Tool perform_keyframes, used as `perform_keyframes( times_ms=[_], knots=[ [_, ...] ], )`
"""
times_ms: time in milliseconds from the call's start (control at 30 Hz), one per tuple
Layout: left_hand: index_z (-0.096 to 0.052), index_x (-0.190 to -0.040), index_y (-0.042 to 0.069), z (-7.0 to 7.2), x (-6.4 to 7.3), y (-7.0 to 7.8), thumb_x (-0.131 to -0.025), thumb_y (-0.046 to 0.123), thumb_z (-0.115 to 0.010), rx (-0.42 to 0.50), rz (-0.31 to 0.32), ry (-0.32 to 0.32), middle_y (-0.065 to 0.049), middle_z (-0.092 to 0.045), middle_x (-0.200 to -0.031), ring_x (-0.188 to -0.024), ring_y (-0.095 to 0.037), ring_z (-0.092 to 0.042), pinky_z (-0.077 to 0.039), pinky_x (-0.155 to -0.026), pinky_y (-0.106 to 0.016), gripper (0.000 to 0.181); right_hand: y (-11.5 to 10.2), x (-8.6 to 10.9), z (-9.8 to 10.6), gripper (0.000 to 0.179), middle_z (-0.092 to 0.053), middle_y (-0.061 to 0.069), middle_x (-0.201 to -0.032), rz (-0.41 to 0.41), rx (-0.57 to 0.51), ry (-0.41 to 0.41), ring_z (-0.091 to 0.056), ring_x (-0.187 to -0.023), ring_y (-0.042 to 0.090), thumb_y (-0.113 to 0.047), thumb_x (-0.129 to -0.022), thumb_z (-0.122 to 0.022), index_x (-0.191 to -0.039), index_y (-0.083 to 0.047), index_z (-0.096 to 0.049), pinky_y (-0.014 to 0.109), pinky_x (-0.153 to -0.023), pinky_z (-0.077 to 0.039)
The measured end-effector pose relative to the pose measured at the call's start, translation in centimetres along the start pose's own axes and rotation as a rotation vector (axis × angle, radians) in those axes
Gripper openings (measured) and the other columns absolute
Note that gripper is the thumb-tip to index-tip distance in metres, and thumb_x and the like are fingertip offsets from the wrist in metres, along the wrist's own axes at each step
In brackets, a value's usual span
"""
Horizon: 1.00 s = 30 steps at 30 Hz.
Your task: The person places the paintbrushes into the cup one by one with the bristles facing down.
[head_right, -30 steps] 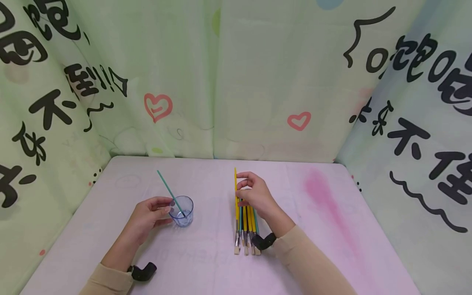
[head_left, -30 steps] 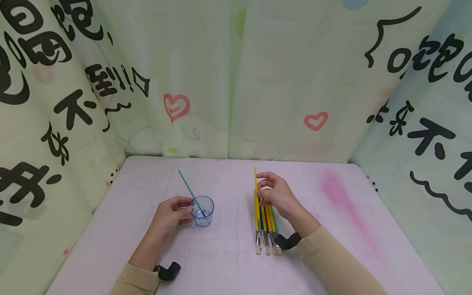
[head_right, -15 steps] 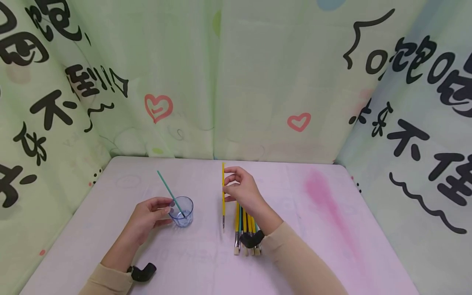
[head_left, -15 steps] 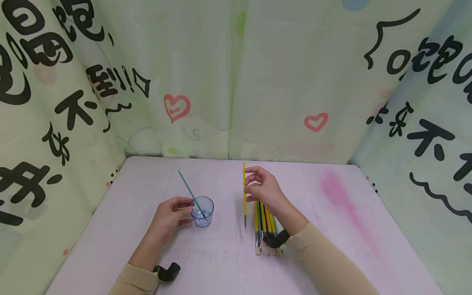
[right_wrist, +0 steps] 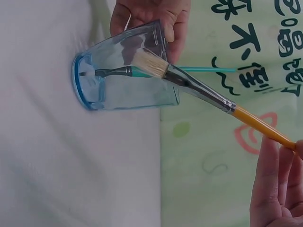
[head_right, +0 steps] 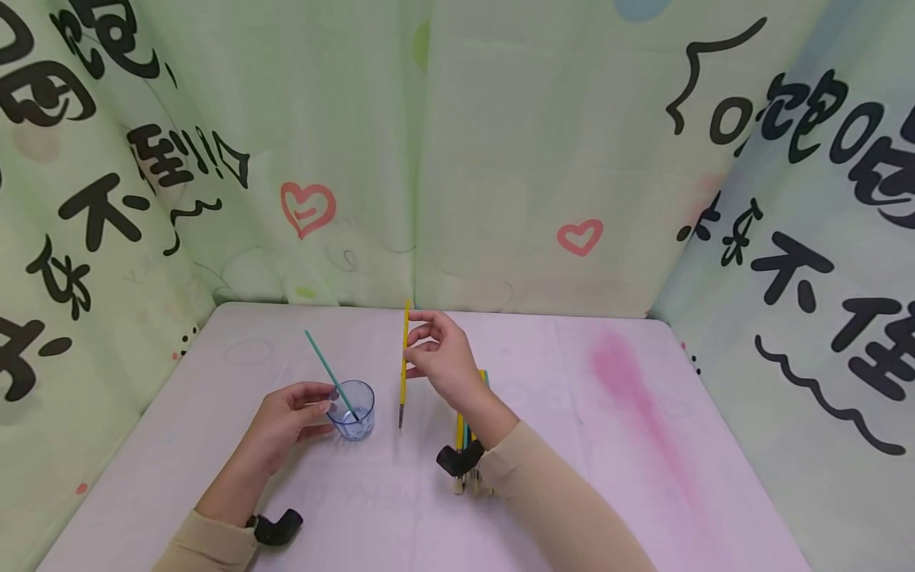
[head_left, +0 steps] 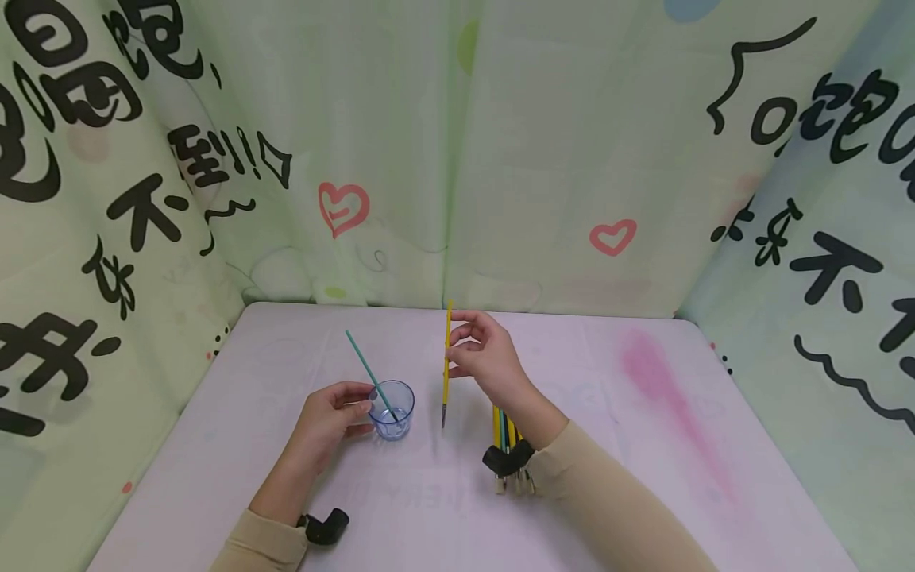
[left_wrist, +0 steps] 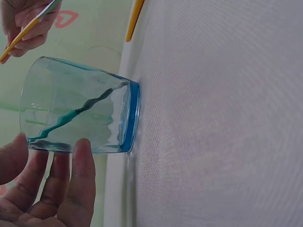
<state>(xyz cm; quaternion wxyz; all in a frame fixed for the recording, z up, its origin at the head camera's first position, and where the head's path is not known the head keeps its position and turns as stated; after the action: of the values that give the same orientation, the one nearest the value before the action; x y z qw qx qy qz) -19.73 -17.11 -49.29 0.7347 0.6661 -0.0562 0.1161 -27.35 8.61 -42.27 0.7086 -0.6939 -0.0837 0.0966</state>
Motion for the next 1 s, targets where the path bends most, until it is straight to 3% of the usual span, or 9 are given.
perform_keyframes(
  times_ms=[167,467,633,800,1000],
  knots=[
    [-0.07,-0.134,0.0,0.0,-0.1,0.0,-0.103,0.0,-0.068,0.004,-0.001,-0.001,-0.024,-0.068,-0.135,-0.111,-0.03,-0.071,-0.069,-0.091,-0.042,0.032,-0.4,-0.4,-1.3,0.052,-0.061,0.007,-0.1,0.044,-0.035,-0.012,-0.068,-0.083,0.027,0.01,-0.093,-0.069,-0.141,-0.009,-0.059,0.041,-0.071,-0.07],
    [-0.069,-0.136,0.001,0.0,-0.2,0.0,-0.103,0.002,-0.069,-0.008,0.009,-0.003,-0.024,-0.067,-0.137,-0.113,-0.031,-0.071,-0.068,-0.091,-0.043,0.033,-0.8,-1.4,-3.5,0.055,-0.062,0.006,-0.101,0.061,-0.102,-0.014,-0.068,-0.08,0.015,0.012,-0.093,-0.068,-0.144,-0.006,-0.058,0.042,-0.072,-0.07],
    [-0.069,-0.137,0.001,-0.1,-0.2,0.0,-0.103,0.004,-0.07,-0.017,0.017,-0.003,-0.023,-0.067,-0.137,-0.115,-0.033,-0.07,-0.068,-0.092,-0.044,0.034,-0.6,-2.0,-4.3,0.054,-0.062,0.01,-0.103,0.099,-0.08,-0.019,-0.068,-0.08,0.015,0.011,-0.094,-0.069,-0.144,-0.005,-0.058,0.048,-0.076,-0.07],
    [-0.069,-0.136,0.002,0.0,-0.3,0.0,-0.103,0.004,-0.069,-0.018,0.026,-0.003,-0.023,-0.067,-0.137,-0.115,-0.033,-0.07,-0.068,-0.092,-0.044,0.033,-0.2,-2.6,-4.8,0.052,-0.063,0.01,-0.105,0.117,-0.036,-0.031,-0.068,-0.082,0.016,0.008,-0.097,-0.069,-0.145,-0.007,-0.059,0.041,-0.075,-0.07],
    [-0.07,-0.135,0.003,0.1,-0.3,0.1,-0.104,0.003,-0.068,-0.022,0.042,0.003,-0.021,-0.068,-0.137,-0.115,-0.032,-0.071,-0.068,-0.093,-0.042,0.032,-0.2,-3.1,-5.1,0.053,-0.063,0.008,-0.103,0.114,-0.083,-0.006,-0.069,-0.082,0.016,0.01,-0.095,-0.071,-0.142,-0.01,-0.061,0.042,-0.075,-0.07]
  ],
)
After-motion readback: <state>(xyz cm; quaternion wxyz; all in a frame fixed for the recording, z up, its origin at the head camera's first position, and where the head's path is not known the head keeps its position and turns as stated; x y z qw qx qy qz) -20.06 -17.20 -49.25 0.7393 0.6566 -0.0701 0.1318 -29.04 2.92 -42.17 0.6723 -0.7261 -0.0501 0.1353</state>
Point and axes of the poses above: each hand's wrist, its own x-axis away from the middle knuckle, its own z-axis out of the back of the hand, y = z × x, the point moved 2 cm from there along -x, towards the middle knuckle
